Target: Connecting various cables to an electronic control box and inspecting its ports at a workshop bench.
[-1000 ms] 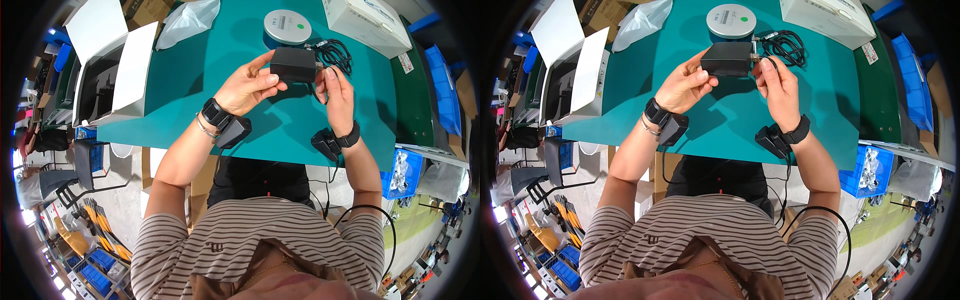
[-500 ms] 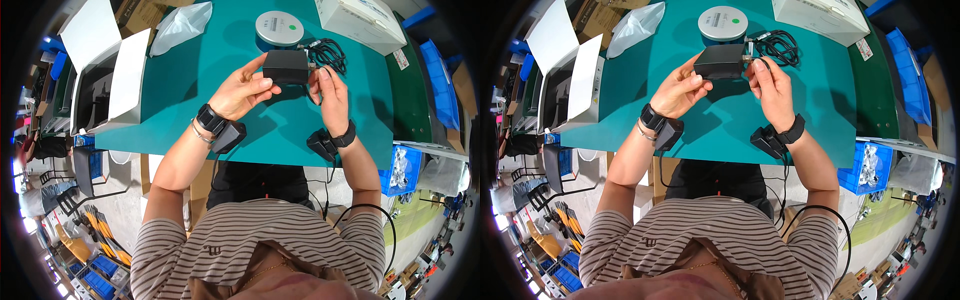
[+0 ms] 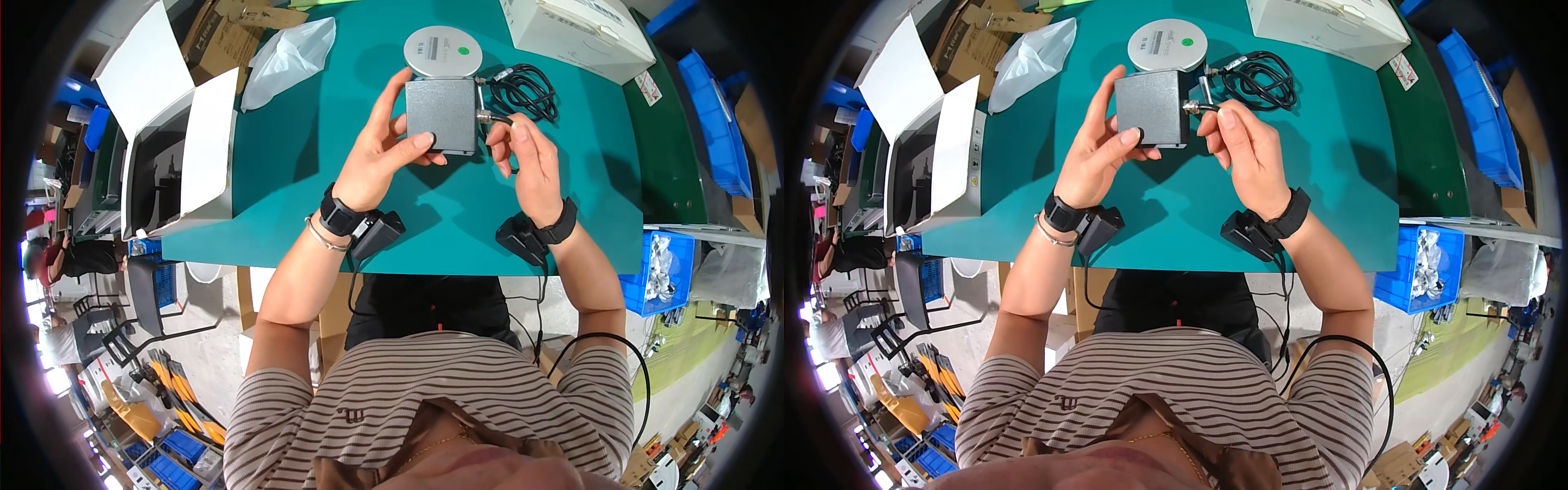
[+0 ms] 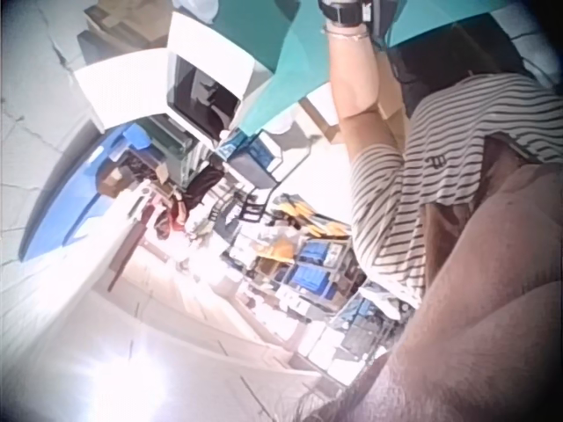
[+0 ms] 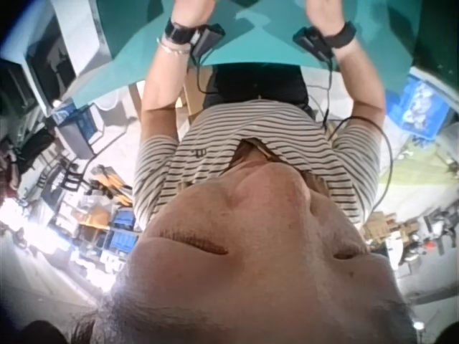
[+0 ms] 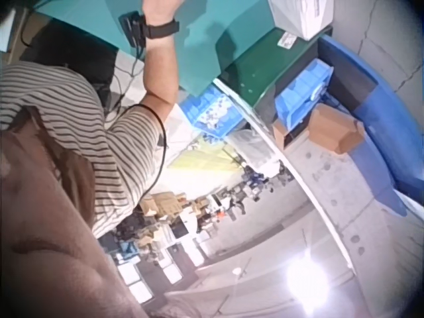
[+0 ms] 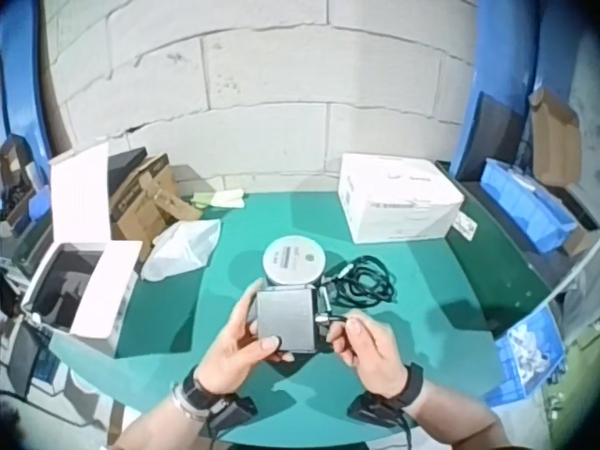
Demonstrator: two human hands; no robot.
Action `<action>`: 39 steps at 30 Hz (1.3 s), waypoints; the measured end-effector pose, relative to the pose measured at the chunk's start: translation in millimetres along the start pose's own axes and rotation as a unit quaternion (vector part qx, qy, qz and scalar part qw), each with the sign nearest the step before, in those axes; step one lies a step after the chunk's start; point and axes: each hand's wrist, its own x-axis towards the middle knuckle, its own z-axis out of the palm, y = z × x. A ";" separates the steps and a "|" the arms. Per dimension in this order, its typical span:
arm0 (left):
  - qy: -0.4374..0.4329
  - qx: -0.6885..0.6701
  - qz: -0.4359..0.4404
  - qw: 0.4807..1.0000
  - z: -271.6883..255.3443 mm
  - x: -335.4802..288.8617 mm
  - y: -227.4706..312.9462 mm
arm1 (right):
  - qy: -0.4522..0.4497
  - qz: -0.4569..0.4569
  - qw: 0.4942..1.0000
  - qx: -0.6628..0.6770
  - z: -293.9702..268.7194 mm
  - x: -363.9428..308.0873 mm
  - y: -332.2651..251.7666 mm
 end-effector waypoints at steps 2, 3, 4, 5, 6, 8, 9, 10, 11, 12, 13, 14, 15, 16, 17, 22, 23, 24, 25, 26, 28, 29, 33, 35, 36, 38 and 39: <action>-0.001 -0.016 0.039 0.999 4.1 0.6 -2.6 | 0.004 0.001 1.000 -0.012 -1.1 0.2 -1.4; -0.008 -0.027 0.071 0.997 4.3 1.1 -3.7 | 0.006 -0.001 1.000 -0.019 -1.1 0.0 -2.1; 0.005 -0.039 0.033 0.999 3.9 1.9 -5.2 | 0.014 -0.001 1.000 -0.025 -1.1 -0.3 -2.7; -0.003 -0.016 0.040 0.999 2.1 1.1 -5.8 | 0.019 -0.007 1.000 -0.023 -0.2 -1.1 -3.1; -0.009 0.006 0.043 0.999 -0.2 0.1 -6.2 | 0.030 -0.012 0.999 -0.020 0.7 -1.9 -3.4; -0.013 0.024 0.049 0.998 -4.0 -1.8 -7.1 | 0.036 -0.025 0.999 -0.018 2.5 -3.4 -3.5; -0.012 0.020 0.052 0.998 -4.9 -2.7 -7.7 | 0.032 -0.033 0.999 -0.020 2.7 -4.1 -3.4; -0.011 0.015 0.056 0.998 -5.6 -3.6 -8.1 | 0.030 -0.037 0.999 -0.020 2.6 -4.5 -3.1; -0.009 0.013 0.052 0.999 -6.3 -4.3 -8.2 | 0.019 -0.050 0.998 -0.025 2.1 -4.9 -2.9; -0.006 0.009 0.049 0.999 -6.7 -4.9 -8.1 | 0.010 -0.060 0.998 -0.028 1.2 -5.1 -2.6; -0.003 0.006 0.047 0.999 -7.1 -5.5 -7.8 | 0.004 -0.068 0.997 -0.027 0.2 -5.3 -2.4; -0.006 0.000 0.045 0.999 -7.5 -5.9 -7.3 | -0.003 -0.072 0.997 -0.035 -1.1 -5.4 -2.2; -0.009 -0.006 0.043 0.999 -8.0 -6.5 -6.7 | -0.007 -0.074 0.997 -0.039 -2.1 -5.5 -2.0; -0.011 -0.011 0.042 0.999 -8.6 -7.1 -6.1 | -0.011 -0.076 0.996 -0.042 -2.9 -5.7 -1.9; -0.012 -0.008 0.040 0.999 -9.5 -7.3 -5.5 | -0.016 -0.075 0.996 -0.045 -3.5 -5.8 -1.8; -0.010 -0.003 0.054 0.998 -11.3 -4.9 -5.7 | -0.024 -0.084 0.994 -0.058 -2.9 -5.7 -1.5; -0.014 -0.011 0.050 0.999 -11.7 -4.9 -5.4 | -0.027 -0.087 0.994 -0.061 -2.7 -5.5 -1.7; -0.017 -0.020 0.046 0.999 -12.0 -4.8 -5.0 | -0.029 -0.090 0.993 -0.064 -2.5 -5.0 -1.9; -0.021 -0.029 0.041 0.999 -12.1 -5.0 -4.4 | -0.031 -0.093 0.993 -0.067 -2.4 -4.7 -2.5; -0.018 -0.039 0.041 0.998 -11.7 -5.4 -3.9 | -0.038 -0.098 0.992 -0.072 -2.4 -4.3 -3.2; -0.010 -0.056 0.042 0.997 -10.8 -6.0 -2.5 | -0.050 -0.101 0.990 -0.081 -2.4 -3.9 -5.2; -0.016 -0.055 0.051 0.997 -10.5 -5.8 -1.7 | -0.060 -0.113 0.988 -0.091 -2.3 -3.8 -6.3; -0.034 -0.049 0.072 0.996 -10.8 -4.9 1.4 | -0.086 -0.137 0.980 -0.115 -0.2 -4.8 -11.0; -0.039 -0.041 0.076 0.995 -12.0 -4.9 2.8 | -0.101 -0.153 0.975 -0.127 0.9 -4.0 -12.1; -0.040 -0.035 0.079 0.995 -12.6 -4.8 3.3 | -0.110 -0.161 0.972 -0.134 1.4 -3.8 -12.4; -0.042 -0.032 0.079 0.995 -13.8 -5.1 4.2 | -0.125 -0.172 0.966 -0.145 2.5 -3.6 -12.1; -0.043 -0.035 0.078 0.995 -14.3 -5.0 4.5 | -0.130 -0.176 0.964 -0.149 3.1 -3.7 -11.7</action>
